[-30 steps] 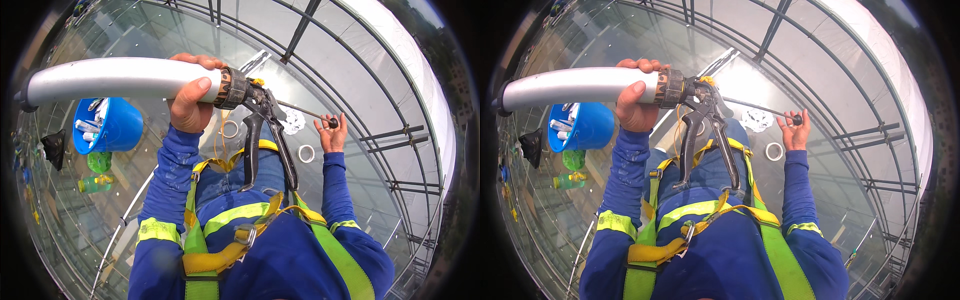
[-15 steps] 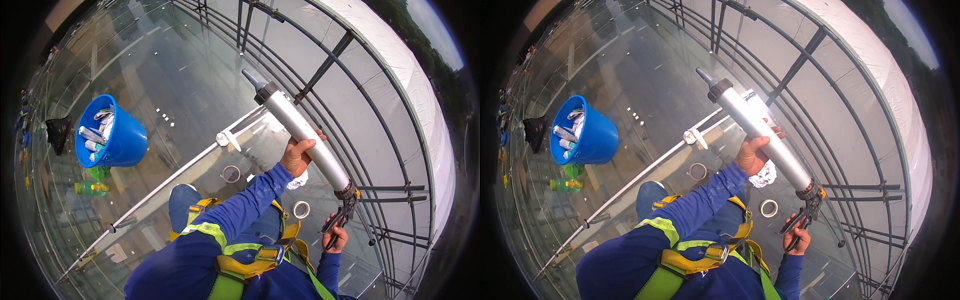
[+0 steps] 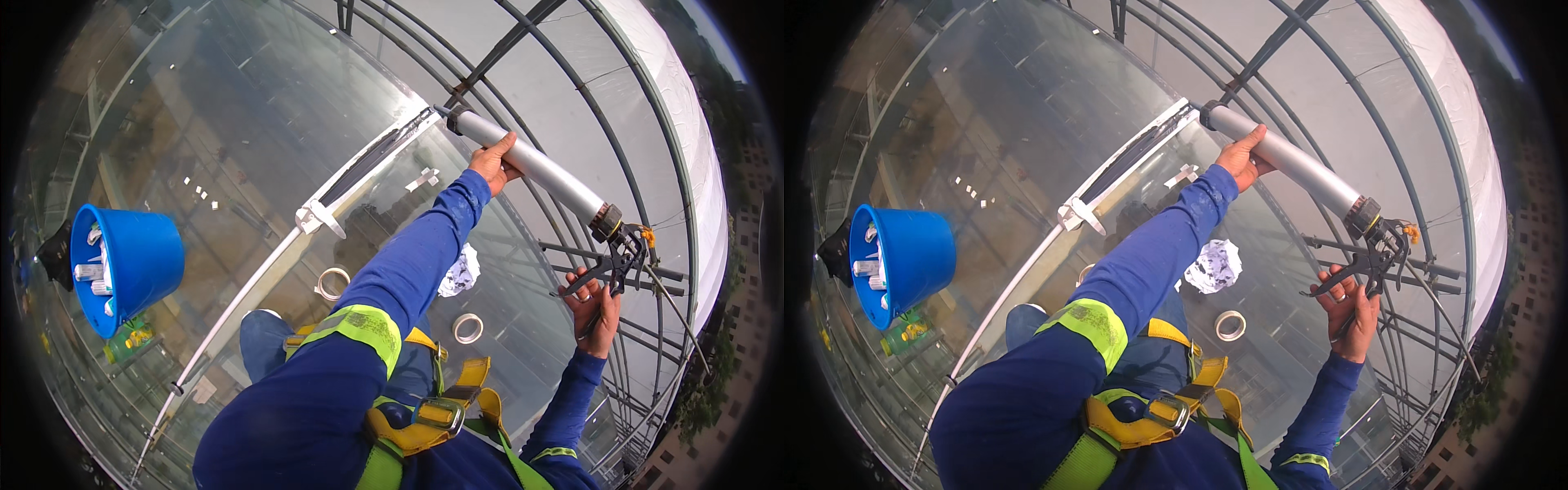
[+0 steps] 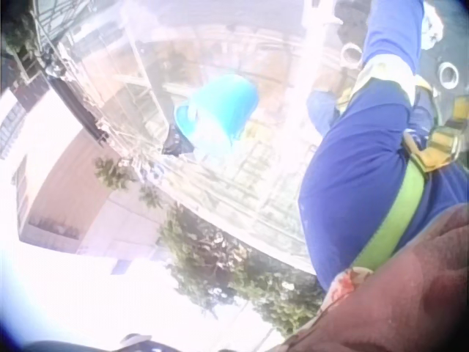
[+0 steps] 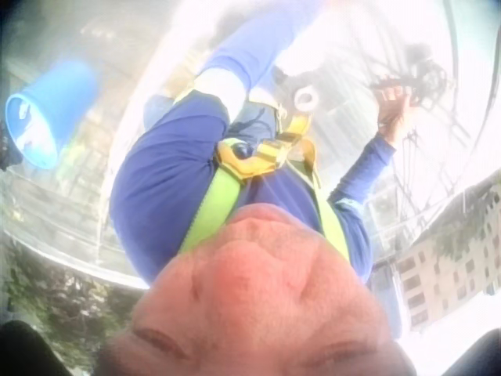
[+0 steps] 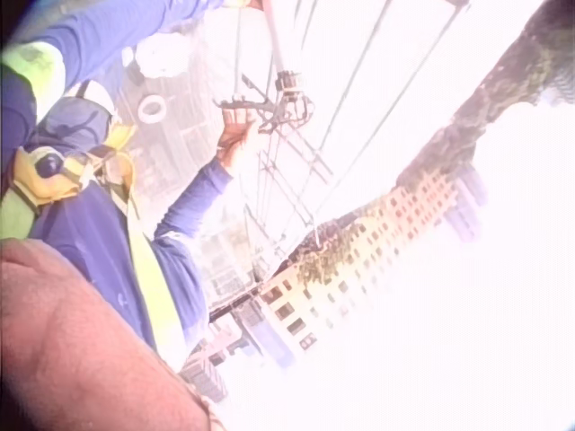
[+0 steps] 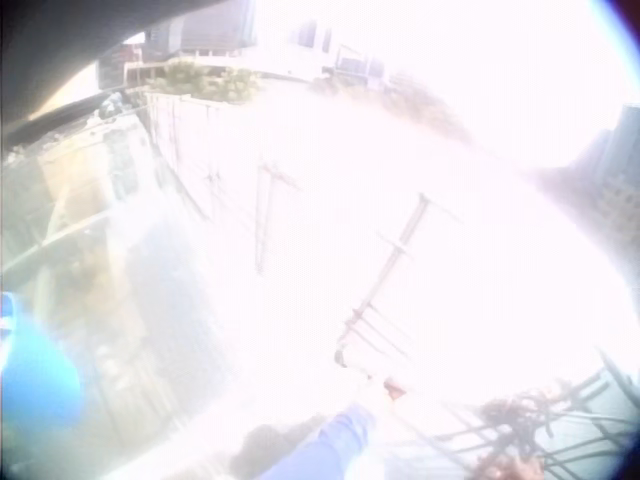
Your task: The person applies sealant to a glass roof structure using a caulking gun and prepares sealant materials by hand.
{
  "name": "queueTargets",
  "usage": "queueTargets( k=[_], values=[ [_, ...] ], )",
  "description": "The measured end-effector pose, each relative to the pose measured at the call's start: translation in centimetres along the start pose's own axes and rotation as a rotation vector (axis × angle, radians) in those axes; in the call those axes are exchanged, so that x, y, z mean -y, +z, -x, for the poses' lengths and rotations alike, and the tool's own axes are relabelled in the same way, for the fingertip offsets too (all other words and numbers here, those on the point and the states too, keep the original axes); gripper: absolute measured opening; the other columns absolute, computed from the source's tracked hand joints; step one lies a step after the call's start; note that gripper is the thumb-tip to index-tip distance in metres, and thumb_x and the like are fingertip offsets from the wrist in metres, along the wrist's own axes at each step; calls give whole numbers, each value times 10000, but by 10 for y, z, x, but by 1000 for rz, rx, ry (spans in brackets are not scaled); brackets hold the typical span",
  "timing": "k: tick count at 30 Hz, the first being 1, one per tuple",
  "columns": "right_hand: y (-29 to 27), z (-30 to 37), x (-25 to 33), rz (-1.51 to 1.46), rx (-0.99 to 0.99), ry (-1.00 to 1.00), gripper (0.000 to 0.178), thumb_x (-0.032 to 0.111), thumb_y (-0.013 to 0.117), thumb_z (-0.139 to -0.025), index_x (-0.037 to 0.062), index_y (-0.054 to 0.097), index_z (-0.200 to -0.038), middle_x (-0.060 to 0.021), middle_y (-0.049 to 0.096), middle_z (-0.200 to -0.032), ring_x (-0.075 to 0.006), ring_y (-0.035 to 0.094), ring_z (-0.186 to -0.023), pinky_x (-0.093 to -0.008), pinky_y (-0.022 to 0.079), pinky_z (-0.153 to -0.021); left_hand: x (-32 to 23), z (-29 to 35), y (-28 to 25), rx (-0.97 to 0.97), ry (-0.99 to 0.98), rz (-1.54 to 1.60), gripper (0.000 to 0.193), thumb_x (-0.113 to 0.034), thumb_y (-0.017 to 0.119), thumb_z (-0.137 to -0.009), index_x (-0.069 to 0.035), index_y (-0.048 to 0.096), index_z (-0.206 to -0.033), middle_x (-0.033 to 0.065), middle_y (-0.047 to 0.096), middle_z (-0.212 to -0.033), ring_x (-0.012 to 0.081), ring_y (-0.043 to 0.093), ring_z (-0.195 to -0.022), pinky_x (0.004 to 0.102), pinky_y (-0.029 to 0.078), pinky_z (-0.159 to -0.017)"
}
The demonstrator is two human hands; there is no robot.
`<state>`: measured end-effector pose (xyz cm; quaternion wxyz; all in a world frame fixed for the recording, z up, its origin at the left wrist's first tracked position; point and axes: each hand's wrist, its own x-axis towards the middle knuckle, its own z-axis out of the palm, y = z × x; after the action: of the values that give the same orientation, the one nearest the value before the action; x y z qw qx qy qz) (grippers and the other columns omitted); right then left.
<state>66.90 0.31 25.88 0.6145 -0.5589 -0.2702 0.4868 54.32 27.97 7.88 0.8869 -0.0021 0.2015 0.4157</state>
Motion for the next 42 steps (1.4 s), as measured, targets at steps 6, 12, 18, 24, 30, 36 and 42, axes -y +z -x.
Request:
queueTargets(
  k=[6,12,18,24,30,36,42],
  values=[
    [10,-88,12,64,-168,165,440,475,461,-1038,55,485,-1168,-162,650,-972,-242,656,-824,-394,579,-649,-2,-72,-22,-59,-35,6,612,-309,765,-884,19,458,-1299,167,513,-1276,353,547,-1205,605,533,-981],
    [14,-135,23,248,-264,246,430,512,497,-1013,87,513,-1074,-40,581,-735,-97,557,-534,-240,449,-413,-1,-109,-37,-108,-42,45,609,-294,765,-885,-2,443,-1313,165,510,-1274,357,548,-1201,616,525,-987],
    [38,-151,21,168,-339,222,477,502,451,-1035,49,458,-1184,-145,636,-891,-229,660,-694,-340,569,-578,-3,-120,-42,-109,9,67,614,-288,756,-895,38,440,-1308,202,516,-1253,385,571,-1162,633,520,-973],
    [38,-148,21,294,-274,212,471,506,461,-1030,55,480,-1165,-124,630,-821,-216,638,-626,-326,528,-514,-9,-115,-52,-98,-14,114,592,-271,752,-898,34,444,-1302,198,504,-1257,385,563,-1173,623,524,-977],
    [29,-123,17,530,-298,213,444,529,518,-1003,88,543,-1038,-30,536,-636,-89,463,-413,-220,340,-346,-9,-79,-64,-108,-10,163,588,-259,766,-887,-9,446,-1312,153,493,-1300,342,526,-1229,580,491,-1047],
    [70,-99,6,330,-361,131,452,475,462,-1038,37,513,-1135,-126,641,-783,-190,643,-573,-296,539,-489,-16,-48,-78,-148,3,192,528,-249,761,-892,-39,485,-1290,127,538,-1267,321,558,-1198,559,500,-1034],
    [45,-74,-7,538,-160,197,449,481,481,-1032,46,507,-1143,-92,594,-698,-140,566,-478,-251,458,-418,-22,-17,-99,-134,39,190,524,-253,767,-881,-13,491,-1256,155,542,-1209,325,595,-1125,548,549,-961]
  ],
)
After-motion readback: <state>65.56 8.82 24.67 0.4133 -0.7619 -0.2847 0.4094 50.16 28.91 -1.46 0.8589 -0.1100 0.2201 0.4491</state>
